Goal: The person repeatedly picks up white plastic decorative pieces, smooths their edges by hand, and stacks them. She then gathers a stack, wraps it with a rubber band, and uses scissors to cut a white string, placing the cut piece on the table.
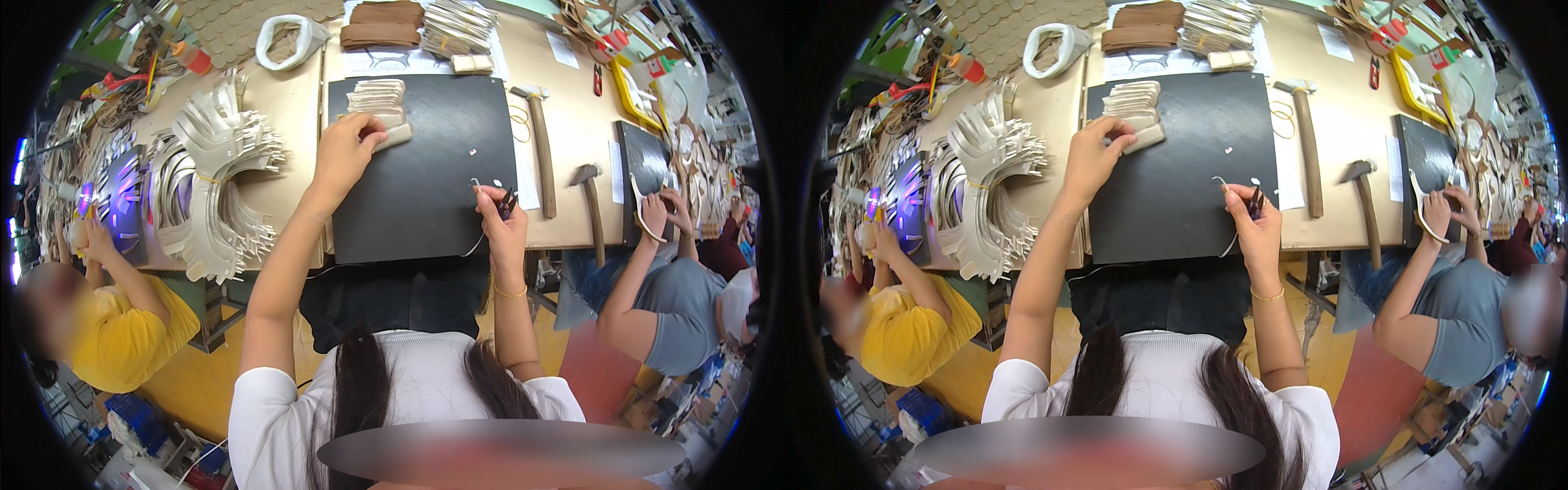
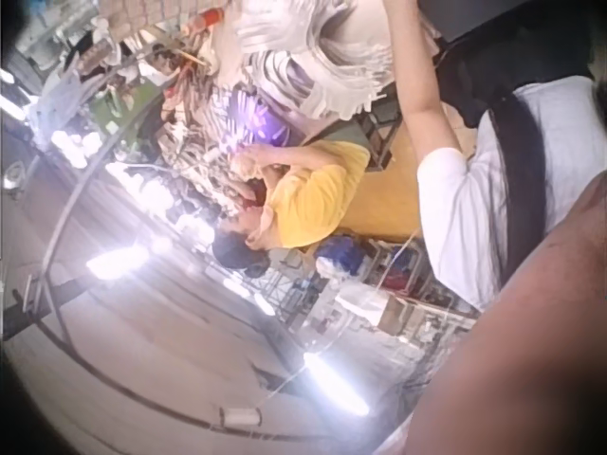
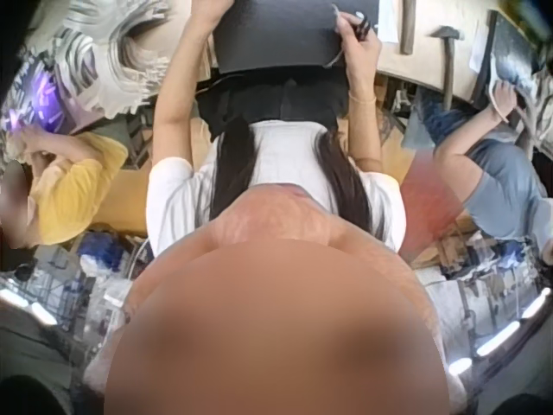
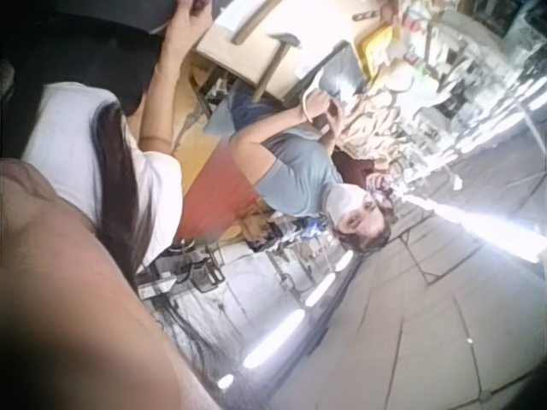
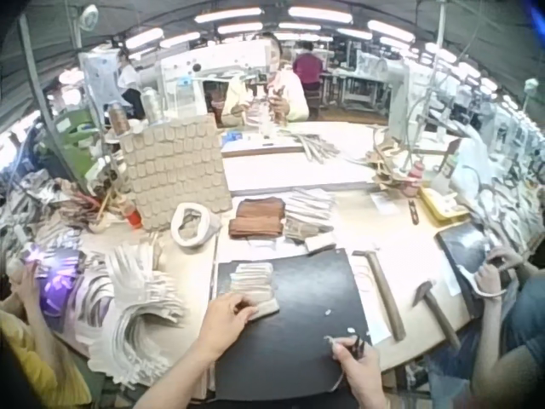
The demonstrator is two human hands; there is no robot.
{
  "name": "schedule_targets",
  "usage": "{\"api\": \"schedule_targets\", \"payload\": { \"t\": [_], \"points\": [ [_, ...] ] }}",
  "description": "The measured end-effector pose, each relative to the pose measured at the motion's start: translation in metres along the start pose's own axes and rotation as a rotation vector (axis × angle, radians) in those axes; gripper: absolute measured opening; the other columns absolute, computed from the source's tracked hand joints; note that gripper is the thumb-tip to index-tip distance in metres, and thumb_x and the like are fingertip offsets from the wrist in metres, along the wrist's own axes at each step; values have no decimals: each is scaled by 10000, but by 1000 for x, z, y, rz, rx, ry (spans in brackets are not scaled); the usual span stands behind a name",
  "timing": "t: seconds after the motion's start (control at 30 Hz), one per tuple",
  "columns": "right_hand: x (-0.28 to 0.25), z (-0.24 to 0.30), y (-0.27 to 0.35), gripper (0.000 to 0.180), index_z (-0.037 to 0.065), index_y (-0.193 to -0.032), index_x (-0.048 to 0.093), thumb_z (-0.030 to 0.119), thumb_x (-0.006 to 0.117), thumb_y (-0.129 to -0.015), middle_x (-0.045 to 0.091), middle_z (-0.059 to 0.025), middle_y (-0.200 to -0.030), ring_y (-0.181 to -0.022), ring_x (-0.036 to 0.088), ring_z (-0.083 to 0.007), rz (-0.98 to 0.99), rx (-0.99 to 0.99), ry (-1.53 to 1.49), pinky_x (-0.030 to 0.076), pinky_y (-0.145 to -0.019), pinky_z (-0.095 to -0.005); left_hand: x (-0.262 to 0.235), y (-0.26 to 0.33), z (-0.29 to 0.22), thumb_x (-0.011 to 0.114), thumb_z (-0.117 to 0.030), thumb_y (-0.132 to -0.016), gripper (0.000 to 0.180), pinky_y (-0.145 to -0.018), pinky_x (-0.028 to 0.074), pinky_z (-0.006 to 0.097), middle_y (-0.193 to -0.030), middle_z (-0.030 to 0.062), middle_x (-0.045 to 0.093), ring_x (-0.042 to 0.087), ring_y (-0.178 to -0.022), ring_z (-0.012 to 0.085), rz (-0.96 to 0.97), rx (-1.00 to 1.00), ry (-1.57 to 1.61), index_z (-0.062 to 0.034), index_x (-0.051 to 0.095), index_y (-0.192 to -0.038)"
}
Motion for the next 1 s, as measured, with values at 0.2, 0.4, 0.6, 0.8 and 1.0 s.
{"api": "schedule_targets", "payload": {
  "t": [0.2,0.4,0.6,0.8,1.0],
  "points": [
    [1,7,0,190,-7,-964,688,160,689,-873,589,13,-698,-569,495,-35,126,191,39,350,-500,-184,24,52,-14,715,-99,-776,121,-715,469,292,-820,72,654,607,-765,188,259,-16,49,-28,708,-874],
    [22,7,-6,200,-21,-871,681,172,719,-838,610,0,-667,-533,532,-42,220,164,274,414,-501,-194,25,101,-34,738,-147,-756,270,-874,402,397,-1091,87,585,537,-1011,274,28,326,-305,-74,684,-1011],
    [59,12,-23,236,-19,-842,657,215,673,-870,644,-34,-657,-483,550,-62,397,208,436,428,-472,-210,35,122,-30,730,-221,-767,447,-903,386,421,-1195,112,561,501,-1113,289,91,382,-467,-19,609,-1148],
    [89,19,-40,255,-26,-797,638,218,641,-873,661,-61,-645,-488,608,-103,541,144,646,461,-480,-235,37,122,-24,734,-229,-759,451,-930,363,426,-1200,113,556,485,-1146,290,108,363,-450,-29,611,-1145],
    [95,17,-50,262,-52,-768,647,194,605,-847,661,-92,-623,-508,649,-157,604,164,729,517,-541,-280,33,120,-22,733,-259,-752,470,-937,345,434,-1238,122,529,468,-1171,286,130,312,-427,-56,609,-1157]
  ]
}}
Point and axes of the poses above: each hand's wrist, its own y-axis away from the middle knuckle, its own x-axis out of the palm, z = x × y, the point moved 4 cm from there along -y, towards the middle knuckle
